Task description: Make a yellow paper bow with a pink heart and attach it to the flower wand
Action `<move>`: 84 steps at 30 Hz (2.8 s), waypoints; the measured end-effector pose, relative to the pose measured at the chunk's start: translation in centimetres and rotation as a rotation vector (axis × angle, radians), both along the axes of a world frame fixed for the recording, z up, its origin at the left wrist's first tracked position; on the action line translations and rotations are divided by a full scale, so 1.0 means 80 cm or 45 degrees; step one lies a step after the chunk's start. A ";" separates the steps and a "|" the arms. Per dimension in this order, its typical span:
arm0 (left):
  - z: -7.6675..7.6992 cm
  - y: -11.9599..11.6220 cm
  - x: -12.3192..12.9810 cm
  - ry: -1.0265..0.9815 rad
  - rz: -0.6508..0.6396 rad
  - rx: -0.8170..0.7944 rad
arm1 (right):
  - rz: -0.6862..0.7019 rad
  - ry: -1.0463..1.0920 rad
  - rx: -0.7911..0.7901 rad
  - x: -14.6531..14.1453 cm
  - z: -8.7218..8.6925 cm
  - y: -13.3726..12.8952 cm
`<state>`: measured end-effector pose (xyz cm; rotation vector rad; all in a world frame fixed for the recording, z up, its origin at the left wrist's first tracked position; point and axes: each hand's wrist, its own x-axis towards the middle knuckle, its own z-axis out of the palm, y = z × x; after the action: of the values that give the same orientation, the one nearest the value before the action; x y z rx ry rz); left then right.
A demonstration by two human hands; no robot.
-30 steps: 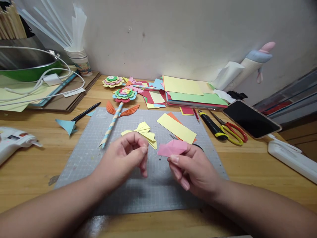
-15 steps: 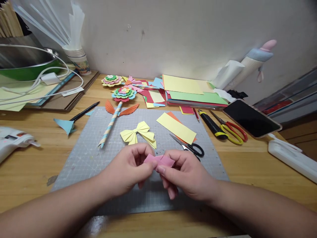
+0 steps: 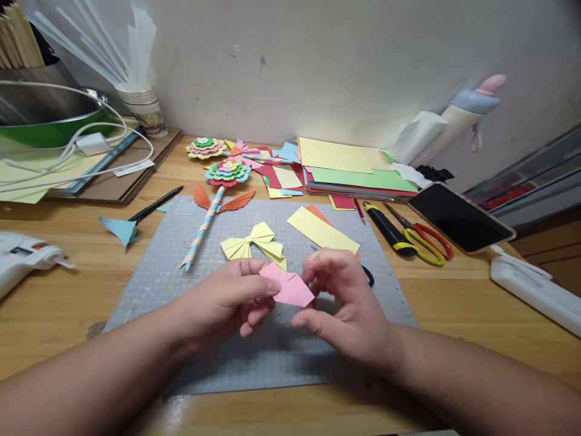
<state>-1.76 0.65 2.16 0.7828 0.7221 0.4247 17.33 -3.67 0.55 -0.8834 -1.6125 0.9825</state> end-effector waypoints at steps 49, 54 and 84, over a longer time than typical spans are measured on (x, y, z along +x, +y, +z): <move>-0.018 -0.011 0.010 0.317 -0.041 0.226 | 0.094 0.332 -0.991 -0.009 0.009 0.006; -0.014 -0.011 0.011 0.308 -0.041 0.224 | 0.074 0.354 -1.006 -0.011 0.009 0.007; -0.005 -0.014 0.009 0.403 -0.048 0.601 | 0.266 0.492 -0.967 -0.007 0.000 0.005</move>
<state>-1.06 -0.50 1.75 1.3269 0.9134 0.4479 16.79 -3.26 0.58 -0.9410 -1.0039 1.8507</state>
